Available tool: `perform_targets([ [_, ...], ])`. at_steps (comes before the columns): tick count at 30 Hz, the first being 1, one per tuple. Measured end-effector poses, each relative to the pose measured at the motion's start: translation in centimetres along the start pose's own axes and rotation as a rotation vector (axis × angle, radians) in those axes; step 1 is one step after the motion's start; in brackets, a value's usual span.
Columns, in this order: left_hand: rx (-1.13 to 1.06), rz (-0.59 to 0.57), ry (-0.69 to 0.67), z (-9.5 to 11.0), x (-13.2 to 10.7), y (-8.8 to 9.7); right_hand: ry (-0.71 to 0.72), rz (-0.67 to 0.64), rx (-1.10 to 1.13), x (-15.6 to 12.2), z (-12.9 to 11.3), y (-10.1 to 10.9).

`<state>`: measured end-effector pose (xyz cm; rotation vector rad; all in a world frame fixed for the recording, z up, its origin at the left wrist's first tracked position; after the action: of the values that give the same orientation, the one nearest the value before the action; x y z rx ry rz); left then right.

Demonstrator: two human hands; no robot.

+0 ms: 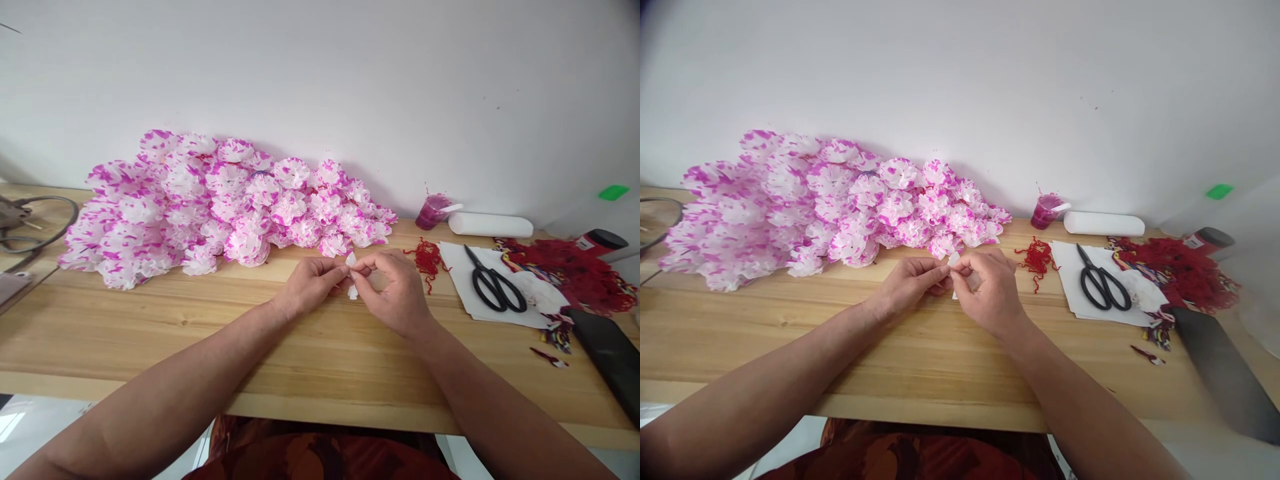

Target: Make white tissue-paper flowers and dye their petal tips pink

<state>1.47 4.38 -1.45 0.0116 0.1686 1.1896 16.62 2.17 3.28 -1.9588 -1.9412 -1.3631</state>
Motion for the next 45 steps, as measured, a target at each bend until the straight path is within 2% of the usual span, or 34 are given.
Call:
perform_targets([
  [6,-0.043,0.012,0.102,0.3,0.1,0.2,-0.047,-0.02,0.013,0.0,0.4,-0.2],
  [10,-0.005,0.014,0.119,0.6,0.0,0.5,-0.054,-0.028,0.036,-0.1,0.5,-0.3],
  [33,0.079,-0.011,0.107,1.1,0.0,0.5,-0.192,-0.072,0.124,-0.1,0.8,-0.4],
  [45,0.099,-0.098,-0.007,0.8,0.1,0.8,-0.214,-0.079,0.172,-0.1,1.1,-0.5],
])
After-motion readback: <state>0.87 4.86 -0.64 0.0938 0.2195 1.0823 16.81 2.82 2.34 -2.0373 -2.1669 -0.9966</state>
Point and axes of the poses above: each hand's wrist, its own x-axis towards the middle knuckle, its own y-axis out of the back of the hand, z = x × y, the point moved 4 cm from there along x, towards the middle knuckle, and after that the axes turned 11 degrees about x, right-handed, at the moved point
